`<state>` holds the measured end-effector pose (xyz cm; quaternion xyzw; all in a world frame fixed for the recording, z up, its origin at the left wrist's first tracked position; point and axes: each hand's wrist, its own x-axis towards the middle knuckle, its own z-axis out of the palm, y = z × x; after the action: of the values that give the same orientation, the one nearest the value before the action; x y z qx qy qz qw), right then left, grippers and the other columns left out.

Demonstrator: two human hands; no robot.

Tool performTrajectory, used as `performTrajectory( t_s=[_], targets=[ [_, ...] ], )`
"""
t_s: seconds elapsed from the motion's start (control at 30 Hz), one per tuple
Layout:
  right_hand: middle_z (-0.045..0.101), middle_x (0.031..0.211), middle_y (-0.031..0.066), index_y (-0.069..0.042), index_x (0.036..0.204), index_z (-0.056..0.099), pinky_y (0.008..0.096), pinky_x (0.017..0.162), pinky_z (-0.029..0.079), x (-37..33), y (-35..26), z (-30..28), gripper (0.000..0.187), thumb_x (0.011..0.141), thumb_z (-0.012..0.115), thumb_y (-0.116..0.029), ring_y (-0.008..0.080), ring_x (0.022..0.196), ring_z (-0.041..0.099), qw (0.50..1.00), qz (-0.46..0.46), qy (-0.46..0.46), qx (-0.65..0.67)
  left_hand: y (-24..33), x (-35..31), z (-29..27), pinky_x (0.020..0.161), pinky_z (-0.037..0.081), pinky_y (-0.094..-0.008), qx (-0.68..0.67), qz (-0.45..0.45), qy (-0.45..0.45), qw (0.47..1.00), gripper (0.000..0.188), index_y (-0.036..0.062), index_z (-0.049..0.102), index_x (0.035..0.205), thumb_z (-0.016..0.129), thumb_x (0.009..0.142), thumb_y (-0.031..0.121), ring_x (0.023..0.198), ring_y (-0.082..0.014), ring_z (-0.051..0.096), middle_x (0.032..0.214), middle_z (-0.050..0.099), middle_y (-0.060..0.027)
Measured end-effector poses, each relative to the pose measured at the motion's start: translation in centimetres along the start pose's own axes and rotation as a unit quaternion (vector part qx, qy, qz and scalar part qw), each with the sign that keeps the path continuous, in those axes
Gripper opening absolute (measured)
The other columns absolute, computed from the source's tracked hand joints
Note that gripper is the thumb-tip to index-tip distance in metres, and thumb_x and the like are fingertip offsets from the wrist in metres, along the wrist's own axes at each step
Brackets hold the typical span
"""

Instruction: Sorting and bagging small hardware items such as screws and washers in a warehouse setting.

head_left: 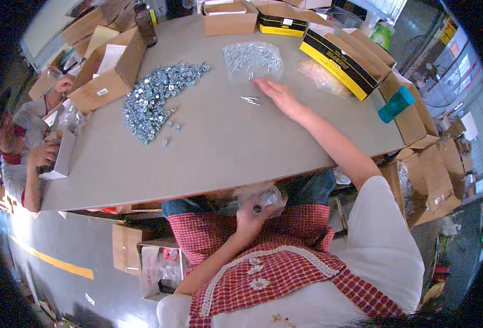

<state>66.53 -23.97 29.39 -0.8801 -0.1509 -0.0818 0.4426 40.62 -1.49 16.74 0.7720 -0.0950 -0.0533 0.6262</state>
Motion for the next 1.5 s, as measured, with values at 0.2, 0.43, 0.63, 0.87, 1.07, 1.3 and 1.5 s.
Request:
performTrajectory(
  t_s=[0.2, 0.43, 0.63, 0.87, 1.07, 1.3, 1.5],
  targets=[
    [0.054, 0.14, 0.0123, -0.004, 0.133, 0.057, 0.034, 0.111, 0.034, -0.3, 0.0, 0.2, 0.05, 0.104, 0.04, -0.042, 0.0238, 0.131, 0.048, 0.997, -0.019, -0.03, 0.067, 0.0, -0.2, 0.1, 0.078, 0.054, -0.038, 0.031, 0.023, 0.017, 0.999, 0.04, 0.0037, 0.066, 0.102, 0.081, 0.08, 0.034, 0.088, -0.0264, 0.069, 0.097, 0.071, -0.014],
    [0.038, 0.15, 0.0231, -0.001, 0.14, 0.047, 0.0443, 0.116, 0.028, 1.7, 0.7, 2.0, 0.052, 0.103, 0.039, -0.038, 0.0369, 0.137, 0.039, 0.94, -0.121, 0.001, -0.318, -0.4, -0.1, 0.6, 0.079, 0.054, -0.0387, 0.029, 0.017, 0.021, 0.999, 0.036, 0.0043, 0.066, 0.098, 0.08, 0.08, 0.032, 0.088, -0.027, 0.068, 0.098, 0.07, -0.0142],
    [0.047, 0.141, 0.0241, 0.005, 0.131, 0.052, 0.0484, 0.116, 0.026, -1.4, -1.4, 1.1, 0.054, 0.102, 0.041, -0.039, 0.0384, 0.134, 0.041, 0.943, -0.164, -0.005, -0.288, -0.9, -0.3, 0.5, 0.077, 0.054, -0.0391, 0.02, 0.029, 0.011, 0.999, 0.04, 0.0042, 0.066, 0.1, 0.078, 0.082, 0.038, 0.087, -0.0282, 0.068, 0.096, 0.07, -0.016],
    [0.047, 0.143, 0.0225, 0.003, 0.135, 0.049, 0.0508, 0.116, 0.024, -1.2, -0.6, 0.9, 0.056, 0.102, 0.041, -0.041, 0.0365, 0.136, 0.039, 0.933, -0.184, 0.054, -0.305, -0.5, -0.2, 0.7, 0.074, 0.055, -0.0402, 0.038, 0.003, 0.01, 0.999, 0.04, 0.0052, 0.066, 0.101, 0.078, 0.081, 0.037, 0.082, -0.0296, 0.069, 0.092, 0.07, -0.0164],
    [0.038, 0.15, 0.021, 0.001, 0.142, 0.041, 0.0549, 0.118, 0.016, 0.7, -0.1, 1.0, 0.063, 0.101, 0.041, -0.047, 0.0336, 0.143, 0.031, 0.919, -0.131, -0.025, -0.37, -0.9, -0.3, 1.0, 0.073, 0.054, -0.0355, 0.028, -0.013, 0.026, 0.999, 0.037, 0.0026, 0.068, 0.097, 0.084, 0.075, 0.027, 0.079, -0.0204, 0.067, 0.09, 0.072, -0.0112],
    [0.052, 0.14, 0.0188, 0.0, 0.135, 0.051, 0.0496, 0.118, 0.019, -1.1, 0.3, -0.3, 0.055, 0.102, 0.041, -0.042, 0.0323, 0.136, 0.042, 0.961, -0.141, -0.037, -0.236, 0.0, -0.4, 0.2, 0.074, 0.055, -0.0392, 0.047, -0.011, -0.011, 0.999, 0.04, 0.0052, 0.065, 0.101, 0.078, 0.082, 0.038, 0.082, -0.0292, 0.069, 0.094, 0.07, -0.0167],
    [0.062, 0.128, 0.0137, -0.002, 0.126, 0.061, 0.0364, 0.111, 0.033, -1.5, -1.1, 0.6, 0.046, 0.104, 0.042, -0.038, 0.027, 0.124, 0.054, 0.998, -0.045, 0.009, -0.047, 0.3, -0.3, 0.1, 0.075, 0.055, -0.04, 0.042, 0.028, 0.017, 0.999, 0.042, 0.0054, 0.063, 0.104, 0.078, 0.082, 0.037, 0.084, -0.0311, 0.07, 0.095, 0.07, -0.017]
  ],
)
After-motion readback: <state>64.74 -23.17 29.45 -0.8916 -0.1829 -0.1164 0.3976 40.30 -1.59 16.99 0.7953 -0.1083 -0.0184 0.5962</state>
